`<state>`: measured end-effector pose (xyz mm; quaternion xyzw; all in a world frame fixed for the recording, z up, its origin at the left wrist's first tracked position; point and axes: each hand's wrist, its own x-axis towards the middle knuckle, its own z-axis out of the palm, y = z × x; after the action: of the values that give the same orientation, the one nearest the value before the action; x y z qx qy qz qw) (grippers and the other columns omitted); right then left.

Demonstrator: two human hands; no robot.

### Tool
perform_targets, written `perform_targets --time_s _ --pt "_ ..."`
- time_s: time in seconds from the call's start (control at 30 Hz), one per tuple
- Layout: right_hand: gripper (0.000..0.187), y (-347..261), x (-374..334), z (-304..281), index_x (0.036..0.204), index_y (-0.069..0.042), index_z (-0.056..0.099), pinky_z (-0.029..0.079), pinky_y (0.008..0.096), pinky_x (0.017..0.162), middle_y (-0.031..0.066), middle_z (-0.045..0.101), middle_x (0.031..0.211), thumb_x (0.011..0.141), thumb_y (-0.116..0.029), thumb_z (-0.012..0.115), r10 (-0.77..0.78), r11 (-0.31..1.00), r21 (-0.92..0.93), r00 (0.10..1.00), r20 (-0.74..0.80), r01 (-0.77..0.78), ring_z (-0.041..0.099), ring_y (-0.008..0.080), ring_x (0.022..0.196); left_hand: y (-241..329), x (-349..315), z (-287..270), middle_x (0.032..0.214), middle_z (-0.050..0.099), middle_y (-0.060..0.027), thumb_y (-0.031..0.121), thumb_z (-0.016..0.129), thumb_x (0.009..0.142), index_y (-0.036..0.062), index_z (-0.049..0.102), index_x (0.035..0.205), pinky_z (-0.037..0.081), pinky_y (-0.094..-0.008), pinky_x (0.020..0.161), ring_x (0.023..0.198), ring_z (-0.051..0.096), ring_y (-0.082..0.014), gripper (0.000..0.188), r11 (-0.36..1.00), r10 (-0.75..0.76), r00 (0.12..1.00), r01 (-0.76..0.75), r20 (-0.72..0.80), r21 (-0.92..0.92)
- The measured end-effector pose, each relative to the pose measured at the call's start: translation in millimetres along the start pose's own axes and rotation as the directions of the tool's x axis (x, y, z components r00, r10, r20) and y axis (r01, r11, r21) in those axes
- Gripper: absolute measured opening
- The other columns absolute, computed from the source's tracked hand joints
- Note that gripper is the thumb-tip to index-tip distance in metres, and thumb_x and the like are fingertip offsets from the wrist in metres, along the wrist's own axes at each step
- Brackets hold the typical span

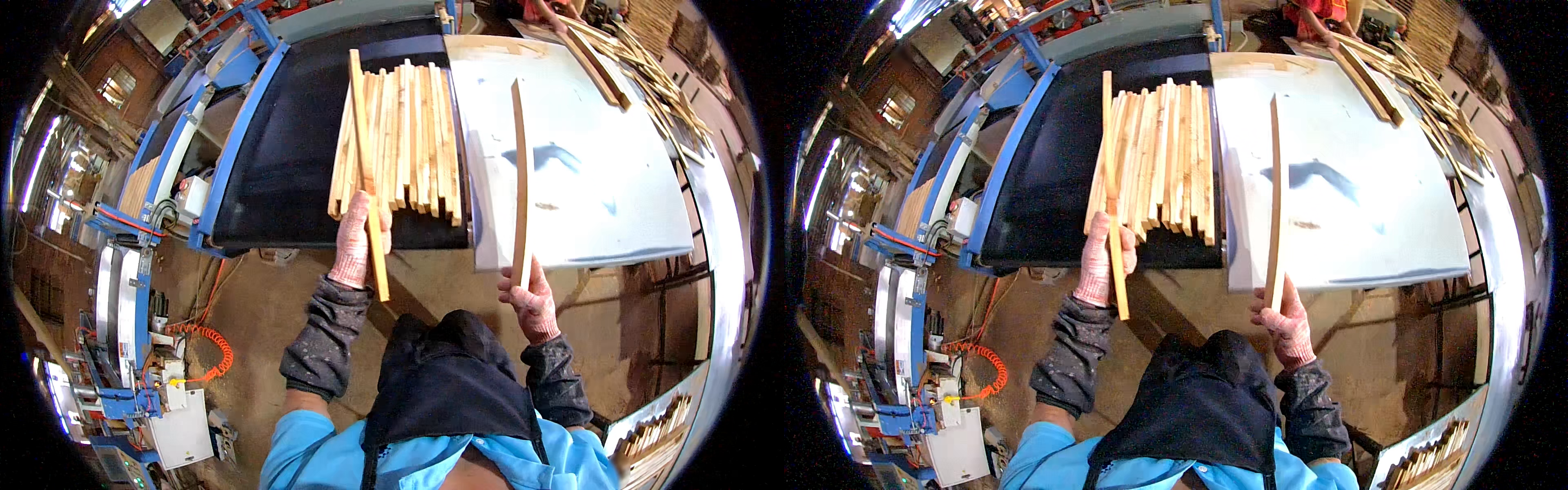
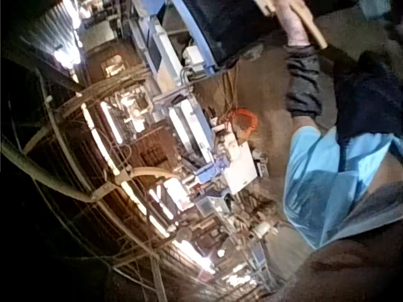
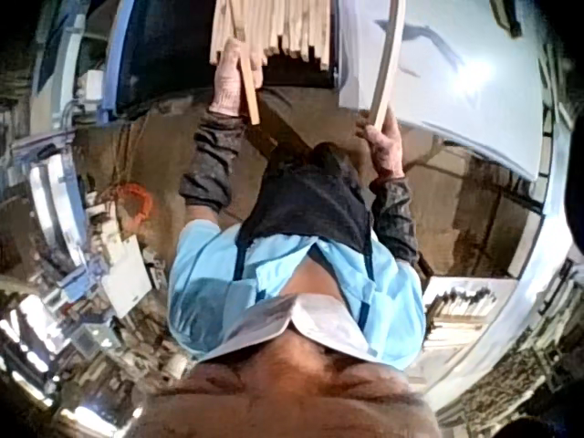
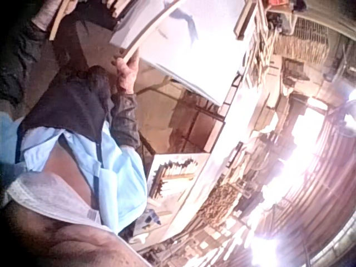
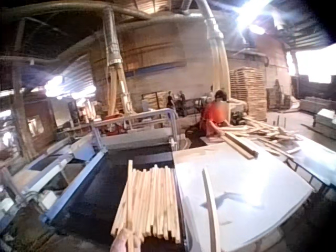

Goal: The person repeatedly picks up bundles of thin wooden planks from a metal table and places them onto a conveyor belt. They also pick up individual planks from the table and place them onto the conveyor belt. The person wears gloves and an apron while performing this task in a workshop environment.

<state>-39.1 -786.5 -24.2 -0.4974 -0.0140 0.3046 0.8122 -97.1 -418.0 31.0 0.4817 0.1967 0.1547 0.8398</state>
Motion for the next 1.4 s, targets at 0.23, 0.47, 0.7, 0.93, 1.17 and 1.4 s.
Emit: perform_targets --time_s 0.23,0.47,0.7,0.93,1.17,1.4 --pt "0.104 0.9 41.5 49.4 0.172 -0.015 0.034 0.059 0.0345 0.086 0.011 0.062 0.129 0.08 -0.019 0.081 -0.032 0.998 -0.054 0.989 -0.143 0.025 0.067 0.0212 0.103 114.5 97.6 -107.0 0.089 0.069 -0.0055 0.02 0.073 0.099 0.0053 0.056 0.139 0.054 -0.0282 0.044 0.053 0.063 -0.0112 0.046 0.977 0.111 0.989 -0.09 -0.097 0.196" --pt "0.101 33.4 63.5 84.8 0.172 -0.013 0.032 0.061 0.0353 0.083 0.0146 0.064 0.131 0.083 -0.015 0.08 -0.122 0.993 -0.036 0.951 -0.284 0.117 0.068 0.0216 0.1 109.6 204.2 -192.3 0.094 0.07 -0.0067 0.03 0.074 0.101 0.0082 0.061 0.13 0.06 -0.0282 0.055 0.061 0.066 -0.011 0.038 0.963 -0.078 0.98 0.122 -0.184 0.239" --pt "0.102 40.9 67.4 112.8 0.173 -0.015 0.03 0.06 0.035 0.082 0.0138 0.065 0.129 0.086 -0.014 0.083 -0.15 0.989 -0.066 0.914 -0.378 0.135 0.069 0.022 0.099 89.9 224.2 -206.9 0.104 0.071 -0.0121 0.035 0.069 0.104 0.0065 0.055 0.144 0.062 -0.0302 0.058 0.063 0.067 -0.0133 0.051 0.954 -0.181 0.983 0.184 -0.036 0.235" --pt "0.102 47.7 70.2 119.0 0.173 -0.013 0.028 0.06 0.036 0.084 0.014 0.065 0.13 0.085 -0.008 0.079 -0.152 0.988 -0.085 0.908 -0.391 0.129 0.069 0.0227 0.1 77.1 243.4 -198.8 0.107 0.068 -0.0082 0.037 0.062 0.107 0.0101 0.046 0.158 0.063 -0.0328 0.065 0.072 0.07 -0.017 0.06 0.887 -0.246 0.961 0.171 0.127 0.428" --pt "0.107 42.1 68.6 131.7 0.175 -0.009 0.021 0.056 0.0351 0.086 0.0143 0.061 0.131 0.083 -0.01 0.076 -0.156 0.985 -0.13 0.913 -0.377 0.115 0.065 0.0213 0.101 73.5 244.9 -192.5 0.122 0.072 -0.0061 0.035 0.065 0.107 0.0024 0.059 0.15 0.057 -0.0326 0.096 0.103 0.071 -0.0189 0.054 0.886 -0.15 0.968 0.042 0.2 0.462" --pt "0.107 45.9 66.7 123.2 0.175 -0.011 0.023 0.058 0.0351 0.085 0.0148 0.062 0.131 0.084 -0.013 0.08 -0.162 0.984 -0.129 0.912 -0.377 0.122 0.067 0.0215 0.099 82.0 241.2 -180.9 0.125 0.078 -0.0182 0.051 0.072 0.099 0.0078 0.068 0.143 0.053 -0.0419 0.105 0.12 0.073 -0.0315 0.061 0.374 -0.116 0.98 -0.105 0.159 0.922"
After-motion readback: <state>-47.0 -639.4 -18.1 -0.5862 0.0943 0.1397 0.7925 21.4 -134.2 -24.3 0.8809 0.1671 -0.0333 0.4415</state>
